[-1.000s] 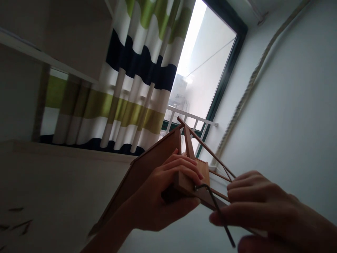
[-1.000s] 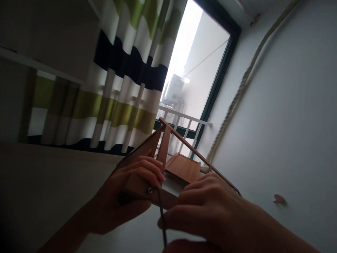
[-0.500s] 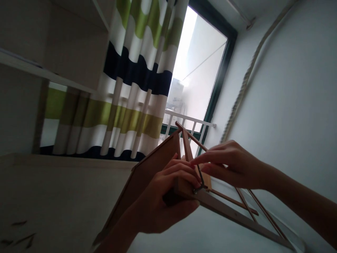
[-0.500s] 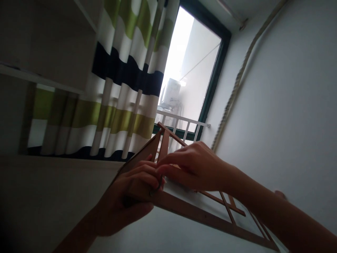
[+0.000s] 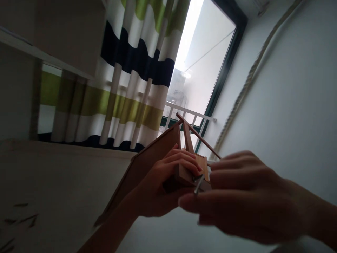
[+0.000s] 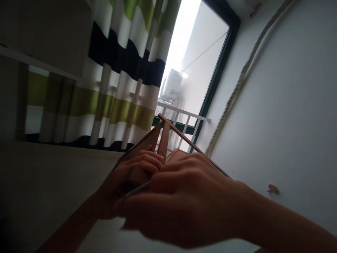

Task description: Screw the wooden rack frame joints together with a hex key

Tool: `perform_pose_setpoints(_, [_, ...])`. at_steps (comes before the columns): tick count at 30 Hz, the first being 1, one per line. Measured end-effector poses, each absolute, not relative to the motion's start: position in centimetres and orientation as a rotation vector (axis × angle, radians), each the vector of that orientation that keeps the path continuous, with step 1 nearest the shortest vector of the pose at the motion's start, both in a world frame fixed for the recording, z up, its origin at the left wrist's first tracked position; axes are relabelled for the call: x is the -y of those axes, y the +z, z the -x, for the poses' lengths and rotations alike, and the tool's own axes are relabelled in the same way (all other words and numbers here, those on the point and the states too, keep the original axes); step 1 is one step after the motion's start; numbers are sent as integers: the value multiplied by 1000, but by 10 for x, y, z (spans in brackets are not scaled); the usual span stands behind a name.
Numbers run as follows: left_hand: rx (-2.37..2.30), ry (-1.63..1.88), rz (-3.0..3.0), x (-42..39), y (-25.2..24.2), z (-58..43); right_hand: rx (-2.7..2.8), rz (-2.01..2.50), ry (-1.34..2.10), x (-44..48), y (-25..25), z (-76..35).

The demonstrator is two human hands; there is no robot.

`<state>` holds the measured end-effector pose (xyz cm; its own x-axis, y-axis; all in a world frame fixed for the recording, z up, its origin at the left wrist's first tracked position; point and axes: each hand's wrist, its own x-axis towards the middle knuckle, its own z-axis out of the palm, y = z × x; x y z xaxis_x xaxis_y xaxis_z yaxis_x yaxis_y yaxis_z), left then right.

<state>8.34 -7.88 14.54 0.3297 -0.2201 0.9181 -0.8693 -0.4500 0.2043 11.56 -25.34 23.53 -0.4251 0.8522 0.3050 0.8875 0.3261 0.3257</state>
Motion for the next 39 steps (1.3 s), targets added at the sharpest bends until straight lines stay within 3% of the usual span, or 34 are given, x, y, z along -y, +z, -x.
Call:
perform_pose_setpoints(4, [892,1206,-1920,78,142,-83,2385,1622,-488,223,250,-133])
perform_pose_setpoints(12, [902,1145,-1919,80,150,-80,2221,1808,-520,238,233,-181])
perform_pose_setpoints(18, [949,1130,-1878,81,150,-82,2203,1858,-1165,263,214,-180])
perform_pose_setpoints(23, [946,1195,-1897,81,147,-80,2094,1873,-1324,260,207,-166])
perform_pose_setpoints(39, [923,1234,-1932,87,144,-77,1859,2122,-582,265,198,-131])
